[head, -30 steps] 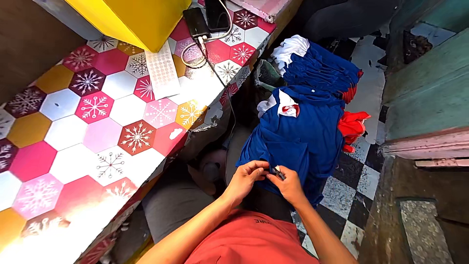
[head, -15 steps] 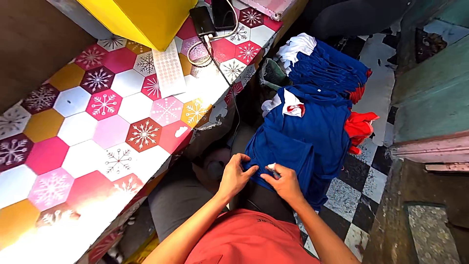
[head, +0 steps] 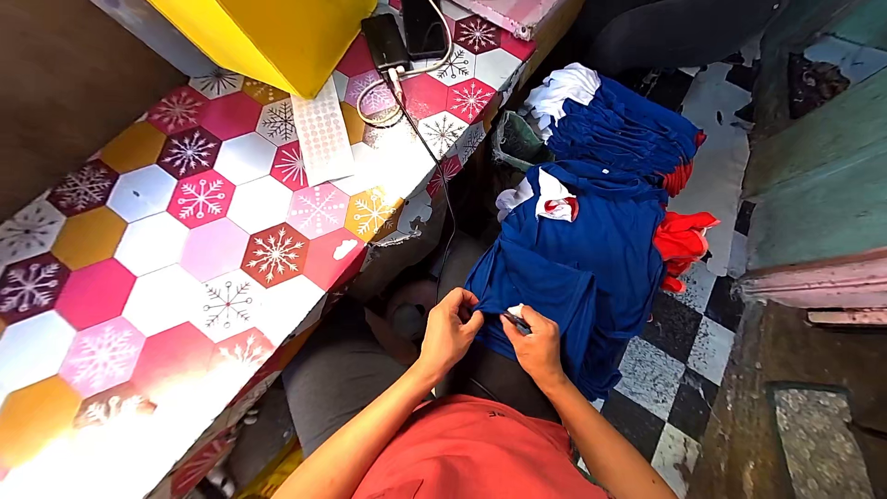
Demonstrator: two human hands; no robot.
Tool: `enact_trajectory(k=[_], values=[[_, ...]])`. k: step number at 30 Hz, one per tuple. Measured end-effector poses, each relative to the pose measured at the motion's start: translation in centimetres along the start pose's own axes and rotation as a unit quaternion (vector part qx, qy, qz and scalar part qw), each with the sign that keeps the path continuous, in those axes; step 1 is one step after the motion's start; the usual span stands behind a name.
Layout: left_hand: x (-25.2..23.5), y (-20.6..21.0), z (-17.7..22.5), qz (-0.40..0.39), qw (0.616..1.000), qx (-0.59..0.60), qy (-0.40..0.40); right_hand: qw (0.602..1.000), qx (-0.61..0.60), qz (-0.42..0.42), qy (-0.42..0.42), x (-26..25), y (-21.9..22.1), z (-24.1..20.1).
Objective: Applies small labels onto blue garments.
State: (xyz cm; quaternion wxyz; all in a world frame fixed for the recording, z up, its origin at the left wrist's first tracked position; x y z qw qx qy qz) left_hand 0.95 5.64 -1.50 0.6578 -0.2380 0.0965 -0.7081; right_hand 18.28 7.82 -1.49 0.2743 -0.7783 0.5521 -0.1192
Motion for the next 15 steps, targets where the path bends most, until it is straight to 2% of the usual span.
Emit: enact_trajectory(k=[3,5,7,8,10,12,15], values=[[-0.7,-0.2,1.0,-0.037,0.989,-0.133,-0.052,0.994,0.016,0.066,-0.082,0.3,-1.0,-0.2],[-1.5,-0.1,0.9,-0.062,0.987,-0.094,-0.116,0.989,0.045,0.061,-0.126,0.9,-1.0,-0.2],[-2.0,0.3,0.6,-0.069,0.983,0.074,-0.152,0.985,0.071,0.047,-0.152,1.4,-0.9,-0.2],[-1.9,0.7,0.8,-0.072,0.963,0.196,-0.168,0.983,0.081,0.043,-0.16,1.6,-0.8,-0.3],[-1.3,1.6,1.4,-0.064,0.891,0.394,-0.216,0.98,0.097,0.038,-0.172,1.8,-0.5,-0.5],[-0.7,2.3,1.8,-0.047,0.825,0.51,-0.237,0.977,0.107,0.031,-0.182,1.8,-0.3,-0.7],[-0.3,2.4,1.6,-0.021,0.775,0.584,-0.242,0.972,0.12,0.013,-0.201,1.8,0.0,-0.9]])
Point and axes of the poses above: each hand's wrist, its own x-axis away from the middle knuckle, its own y-axis out of the palm, z = x × y, the point moved 5 cm from there along -x, towards the middle knuckle, and after that the axes turned 13 degrees about -z, right-handed, at the moved point
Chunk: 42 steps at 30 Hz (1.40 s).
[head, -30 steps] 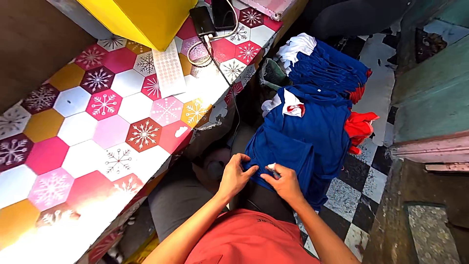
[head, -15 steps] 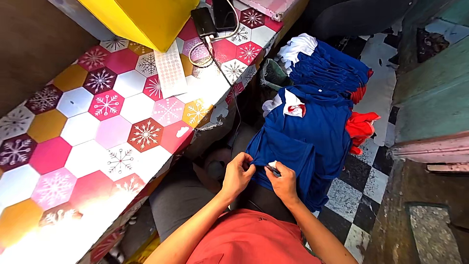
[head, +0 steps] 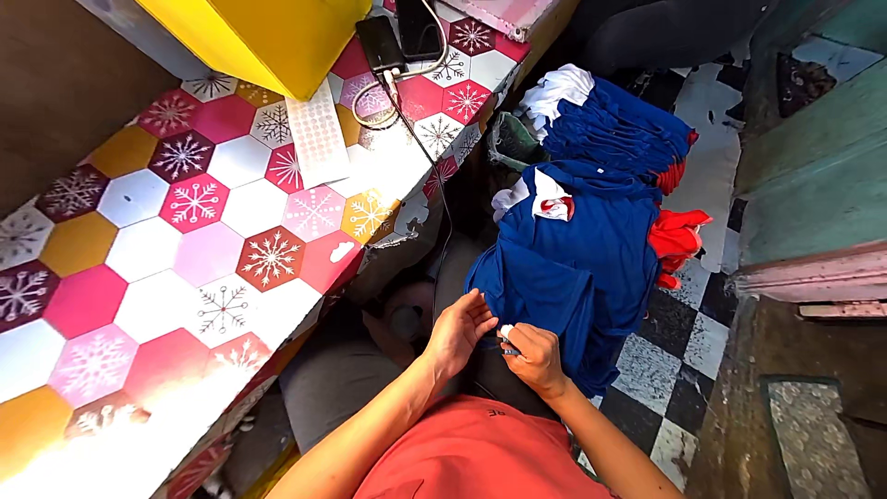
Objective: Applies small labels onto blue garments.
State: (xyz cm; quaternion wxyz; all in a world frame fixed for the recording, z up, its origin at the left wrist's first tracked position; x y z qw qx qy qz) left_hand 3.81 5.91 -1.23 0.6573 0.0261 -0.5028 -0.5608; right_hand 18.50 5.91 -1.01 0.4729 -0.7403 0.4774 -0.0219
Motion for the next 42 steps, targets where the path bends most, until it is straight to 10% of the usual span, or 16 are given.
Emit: enact_trajectory(k=[8,42], values=[[0.7,-0.5,0.0,0.035,0.998,0.038,0.046,0.96,-0.17,-0.092,0.204,-1.1,-1.2,1.9],[0.8,-0.7,0.0,0.006,0.995,-0.073,0.073,0.983,-0.091,-0.041,0.156,-2.1,0.1,1.4]])
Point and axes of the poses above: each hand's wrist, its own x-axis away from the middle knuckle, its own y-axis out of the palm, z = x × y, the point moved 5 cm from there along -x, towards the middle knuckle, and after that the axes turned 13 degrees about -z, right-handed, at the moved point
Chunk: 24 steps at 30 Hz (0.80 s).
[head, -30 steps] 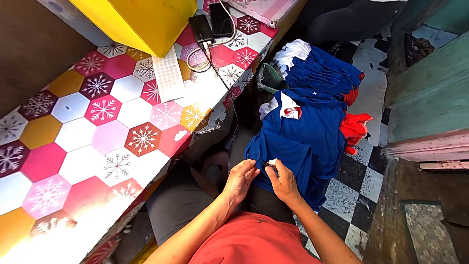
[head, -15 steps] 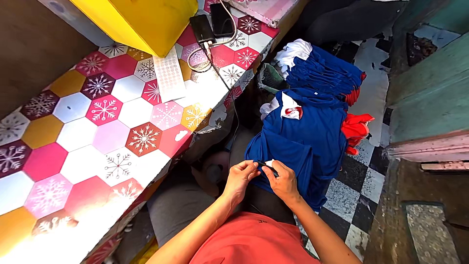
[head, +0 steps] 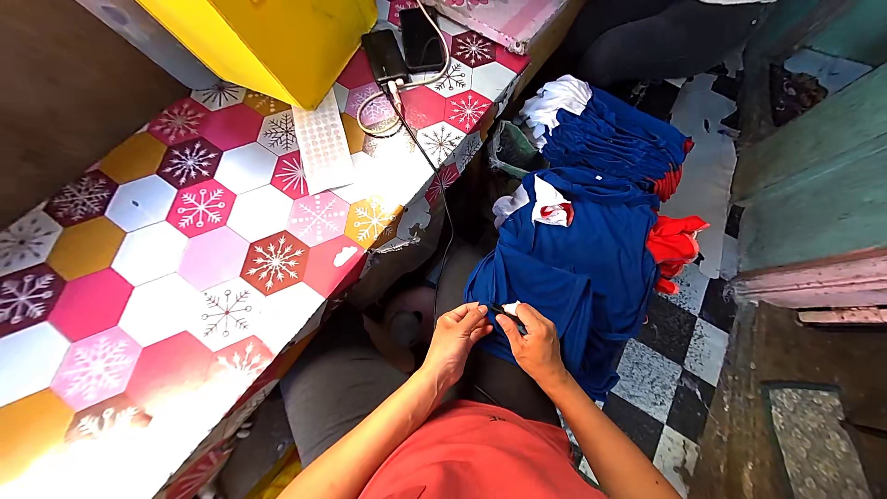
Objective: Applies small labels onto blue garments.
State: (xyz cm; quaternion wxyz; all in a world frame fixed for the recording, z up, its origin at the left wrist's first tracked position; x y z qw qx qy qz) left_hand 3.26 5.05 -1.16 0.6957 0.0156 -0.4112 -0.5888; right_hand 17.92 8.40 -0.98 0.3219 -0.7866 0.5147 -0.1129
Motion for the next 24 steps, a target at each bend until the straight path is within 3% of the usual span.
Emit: enact_trajectory(k=[5,9,11,14,17,19,21,24], values=[[0.0,0.1,-0.1,-0.01,1.0,-0.008,0.001,1.0,-0.012,0.016,0.002,0.0,-0.1,0.0],[0.2,0.2,1.0,-0.064,0.989,-0.13,0.018,0.992,-0.069,-0.068,0.085,-0.3,-0.6,0.6],[0.1,-0.9,2.0,-0.057,0.963,-0.258,0.057,0.982,-0.047,-0.072,0.165,-0.7,-3.6,1.9],[0.0,-3.4,2.3,-0.018,0.924,-0.374,0.084,0.949,0.111,-0.007,0.296,-0.7,-9.5,5.3],[-0.1,-3.8,1.7,-0.029,0.935,-0.351,0.036,0.971,0.119,0.016,0.206,-0.9,-10.0,4.5],[0.0,-3.8,1.1,-0.024,0.942,-0.335,0.028,0.985,0.001,-0.087,0.149,-1.0,-6.6,2.5],[-0.2,-3.7,1.1,-0.016,0.939,-0.34,0.044,0.973,-0.068,-0.18,0.124,-1.1,-2.3,0.8],[-0.4,-3.4,1.5,0.001,0.928,-0.36,0.094,0.977,-0.056,-0.188,0.086,-1.1,0.9,-0.5]])
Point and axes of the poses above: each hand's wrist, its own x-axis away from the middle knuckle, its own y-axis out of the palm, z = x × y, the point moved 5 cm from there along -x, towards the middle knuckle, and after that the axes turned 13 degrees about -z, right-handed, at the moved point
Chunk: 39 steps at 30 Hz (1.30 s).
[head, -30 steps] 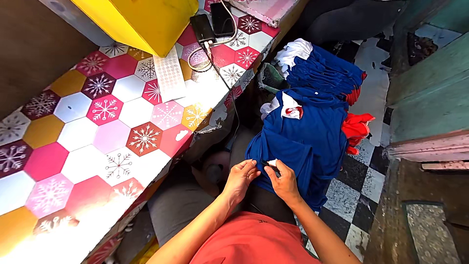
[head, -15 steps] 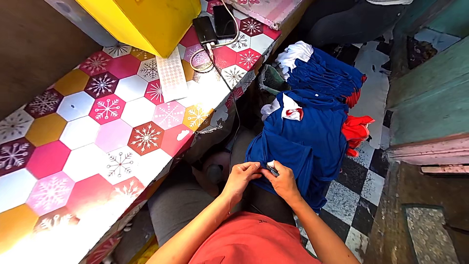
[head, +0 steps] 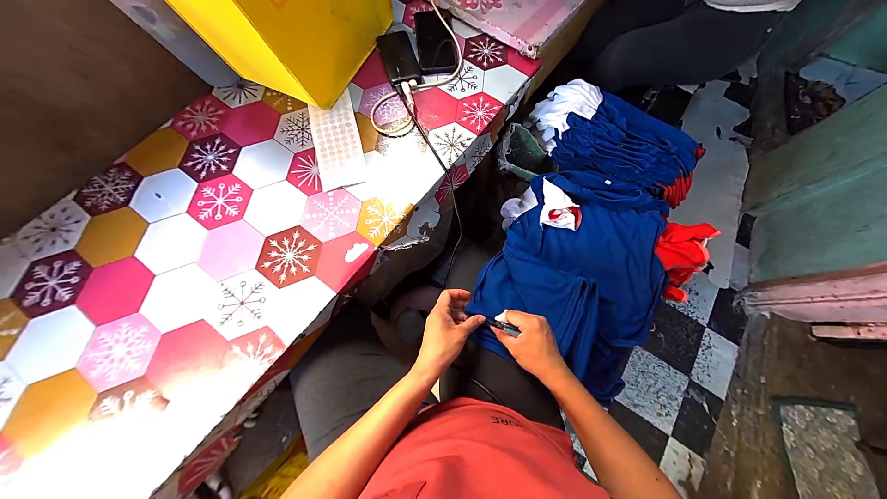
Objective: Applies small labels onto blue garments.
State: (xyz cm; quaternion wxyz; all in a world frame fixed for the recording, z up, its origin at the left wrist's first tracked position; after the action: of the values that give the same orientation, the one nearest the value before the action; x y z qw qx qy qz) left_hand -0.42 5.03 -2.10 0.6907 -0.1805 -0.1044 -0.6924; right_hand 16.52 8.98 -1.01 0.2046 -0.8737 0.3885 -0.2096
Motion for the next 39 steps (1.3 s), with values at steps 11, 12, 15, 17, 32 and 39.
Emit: enact_trajectory(k=[11,12,15,17,32,39], values=[[-1.1,0.5,0.0,0.04,0.998,0.031,-0.033,0.964,0.103,0.165,-0.18,2.6,-0.2,-0.4],[-1.0,0.6,0.0,0.04,0.996,0.064,-0.047,0.962,0.111,0.162,-0.188,2.7,0.0,-0.4],[-0.5,1.2,0.0,0.028,0.967,0.226,-0.117,0.955,0.138,0.154,-0.211,2.7,0.8,-0.4],[-0.1,1.8,-0.2,0.034,0.926,0.342,-0.155,0.951,0.152,0.151,-0.221,2.6,1.2,-0.5],[0.9,2.6,-0.2,0.078,0.872,0.457,-0.158,0.947,0.174,0.139,-0.232,2.2,1.8,-0.8],[0.7,2.5,-0.3,0.08,0.888,0.433,-0.132,0.998,-0.008,0.044,-0.047,0.8,0.1,-0.6]])
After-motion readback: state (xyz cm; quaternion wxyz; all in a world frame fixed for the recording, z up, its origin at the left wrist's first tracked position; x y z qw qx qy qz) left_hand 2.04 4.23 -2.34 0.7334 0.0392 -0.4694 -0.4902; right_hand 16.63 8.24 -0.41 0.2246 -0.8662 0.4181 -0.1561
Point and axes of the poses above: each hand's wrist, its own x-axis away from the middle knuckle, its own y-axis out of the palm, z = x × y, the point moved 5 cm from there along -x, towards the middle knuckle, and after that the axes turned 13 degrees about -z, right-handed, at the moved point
